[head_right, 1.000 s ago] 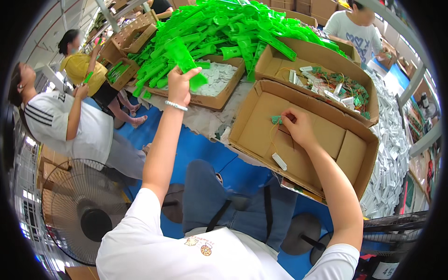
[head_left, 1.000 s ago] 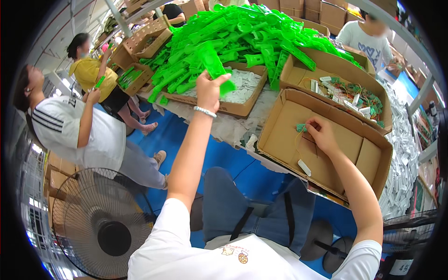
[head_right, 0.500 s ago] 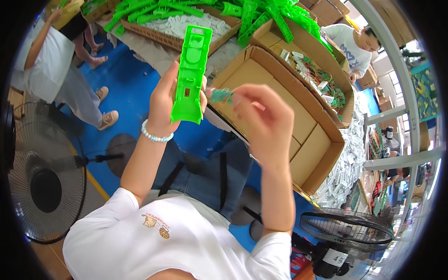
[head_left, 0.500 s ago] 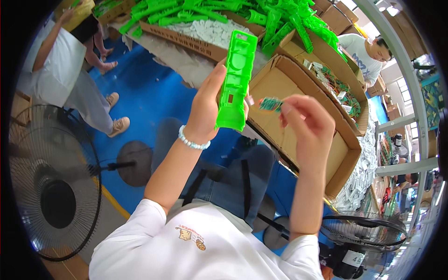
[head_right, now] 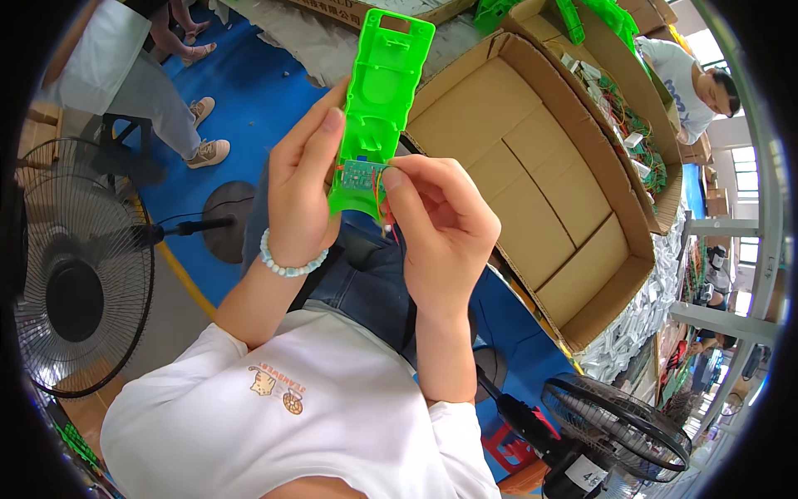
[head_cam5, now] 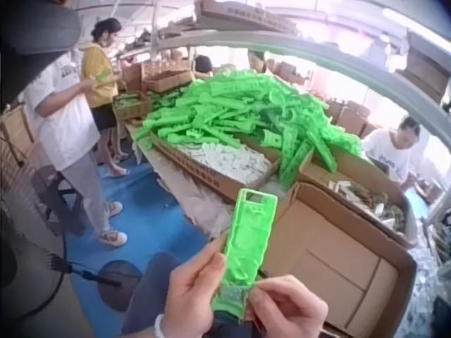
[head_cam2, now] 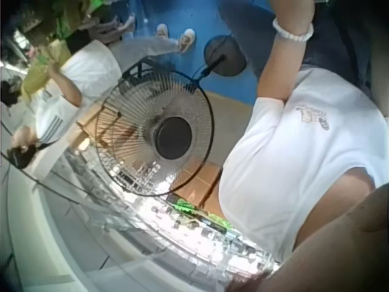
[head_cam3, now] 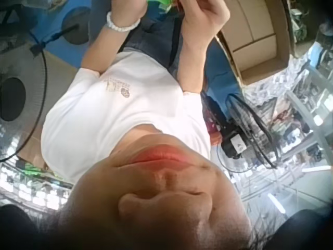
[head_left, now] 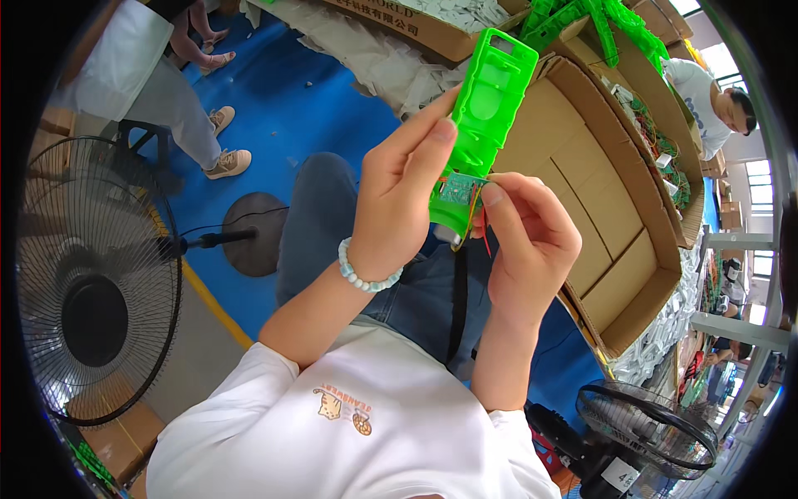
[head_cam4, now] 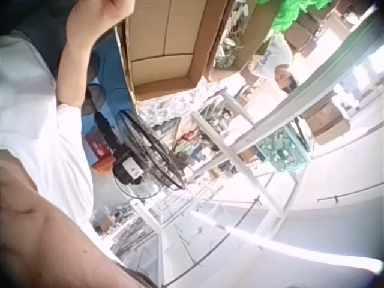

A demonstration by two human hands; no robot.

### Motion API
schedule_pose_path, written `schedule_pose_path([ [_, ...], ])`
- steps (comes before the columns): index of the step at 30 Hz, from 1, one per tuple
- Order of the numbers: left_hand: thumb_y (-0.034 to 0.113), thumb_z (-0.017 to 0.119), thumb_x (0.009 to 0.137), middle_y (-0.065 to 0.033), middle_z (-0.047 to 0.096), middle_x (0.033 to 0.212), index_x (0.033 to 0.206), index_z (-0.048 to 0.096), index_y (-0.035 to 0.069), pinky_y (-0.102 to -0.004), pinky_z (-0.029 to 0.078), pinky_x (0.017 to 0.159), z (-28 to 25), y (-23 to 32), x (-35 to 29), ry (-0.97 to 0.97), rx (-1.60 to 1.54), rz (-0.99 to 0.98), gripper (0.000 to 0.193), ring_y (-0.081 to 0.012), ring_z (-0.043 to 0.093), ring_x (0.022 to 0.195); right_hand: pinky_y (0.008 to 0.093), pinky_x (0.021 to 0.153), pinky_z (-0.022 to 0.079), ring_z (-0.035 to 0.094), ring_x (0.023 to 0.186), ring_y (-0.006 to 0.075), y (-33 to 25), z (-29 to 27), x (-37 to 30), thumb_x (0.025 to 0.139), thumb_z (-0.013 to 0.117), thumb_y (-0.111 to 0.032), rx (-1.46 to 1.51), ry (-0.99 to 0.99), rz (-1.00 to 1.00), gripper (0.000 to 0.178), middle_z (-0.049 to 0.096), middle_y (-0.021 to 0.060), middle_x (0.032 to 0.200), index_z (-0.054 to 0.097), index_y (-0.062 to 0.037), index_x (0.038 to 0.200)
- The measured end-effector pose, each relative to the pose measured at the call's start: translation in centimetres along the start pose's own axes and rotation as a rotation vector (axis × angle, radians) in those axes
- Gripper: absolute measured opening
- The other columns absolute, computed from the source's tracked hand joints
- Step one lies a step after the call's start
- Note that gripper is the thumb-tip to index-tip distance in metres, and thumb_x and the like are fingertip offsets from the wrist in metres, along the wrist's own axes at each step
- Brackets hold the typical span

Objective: The person assembles internal electronic components into green plastic housings by hand, inserting circuit boards, electrical wires, and white plastic components into the housings.

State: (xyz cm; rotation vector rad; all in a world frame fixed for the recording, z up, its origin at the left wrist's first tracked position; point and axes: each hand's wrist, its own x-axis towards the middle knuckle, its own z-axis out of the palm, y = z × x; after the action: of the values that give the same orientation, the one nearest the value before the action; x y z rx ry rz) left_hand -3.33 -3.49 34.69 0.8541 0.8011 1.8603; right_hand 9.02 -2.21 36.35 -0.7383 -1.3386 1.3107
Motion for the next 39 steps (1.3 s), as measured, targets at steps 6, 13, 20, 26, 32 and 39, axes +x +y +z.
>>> schedule_pose_path([
  [6,0.000,0.045,0.084,-0.0091,0.067,0.091,0.133,0.053,-0.005,-0.0212,0.039,0.054,-0.6,-0.9,-1.1,0.019,0.372,0.270,0.050,-0.0051,0.050,0.059,0.0198,0.057,0.049,0.061,0.069,0.0077,-0.1,0.3,-0.9,0.085,0.067,0.007,0.006,0.118,0.069,0.015,0.063,0.0051,0.083,0.062,0.0065,0.098],
  [13,-0.004,0.045,0.075,-0.0115,0.067,0.088,0.132,0.053,-0.007,-0.0220,0.038,0.050,-1.3,-1.6,-1.7,-0.007,0.535,0.490,0.057,-0.0050,0.045,0.054,0.0202,0.060,0.050,0.060,0.070,0.0069,0.2,0.6,-1.3,0.084,0.067,0.008,0.001,0.158,0.016,0.013,0.062,0.0045,0.082,0.061,0.0066,0.096],
  [20,-0.006,0.047,0.079,-0.0089,0.065,0.080,0.130,0.054,-0.008,-0.0211,0.038,0.050,-0.9,-0.9,-1.7,0.008,0.592,0.536,0.052,-0.0044,0.045,0.053,0.0191,0.056,0.047,0.059,0.067,0.0067,0.1,0.6,-1.2,0.084,0.067,0.008,0.006,0.139,0.052,0.011,0.061,0.0035,0.078,0.062,0.0066,0.094],
  [26,-0.007,0.046,0.082,-0.0141,0.069,0.103,0.130,0.055,-0.008,-0.0204,0.045,0.058,-2.0,-0.8,-1.9,-0.001,0.450,0.367,0.048,-0.0036,0.054,0.065,0.0187,0.052,0.042,0.057,0.065,0.0061,0.3,0.5,-0.9,0.082,0.069,0.008,0.092,0.075,0.067,0.017,0.061,0.0029,0.078,0.061,0.0063,0.097],
  [32,-0.008,0.042,0.084,-0.0176,0.067,0.114,0.131,0.052,-0.009,-0.0238,0.047,0.088,-0.8,-0.2,-1.9,0.051,0.089,0.225,0.048,-0.0128,0.062,0.101,0.0241,0.074,0.051,0.062,0.081,0.0132,0.8,0.0,0.0,0.081,0.071,0.006,0.161,0.017,0.070,0.035,0.066,0.0081,0.092,0.060,0.0090,0.115],
  [39,-0.007,0.042,0.084,-0.0173,0.067,0.115,0.131,0.052,-0.009,-0.0231,0.048,0.085,-0.9,-0.1,-2.0,0.005,0.115,0.215,0.049,-0.0112,0.062,0.097,0.0270,0.080,0.055,0.067,0.089,0.0170,1.0,-0.8,-0.8,0.084,0.069,0.005,0.246,-0.075,0.140,0.030,0.069,0.0164,0.101,0.063,0.0119,0.113],
])
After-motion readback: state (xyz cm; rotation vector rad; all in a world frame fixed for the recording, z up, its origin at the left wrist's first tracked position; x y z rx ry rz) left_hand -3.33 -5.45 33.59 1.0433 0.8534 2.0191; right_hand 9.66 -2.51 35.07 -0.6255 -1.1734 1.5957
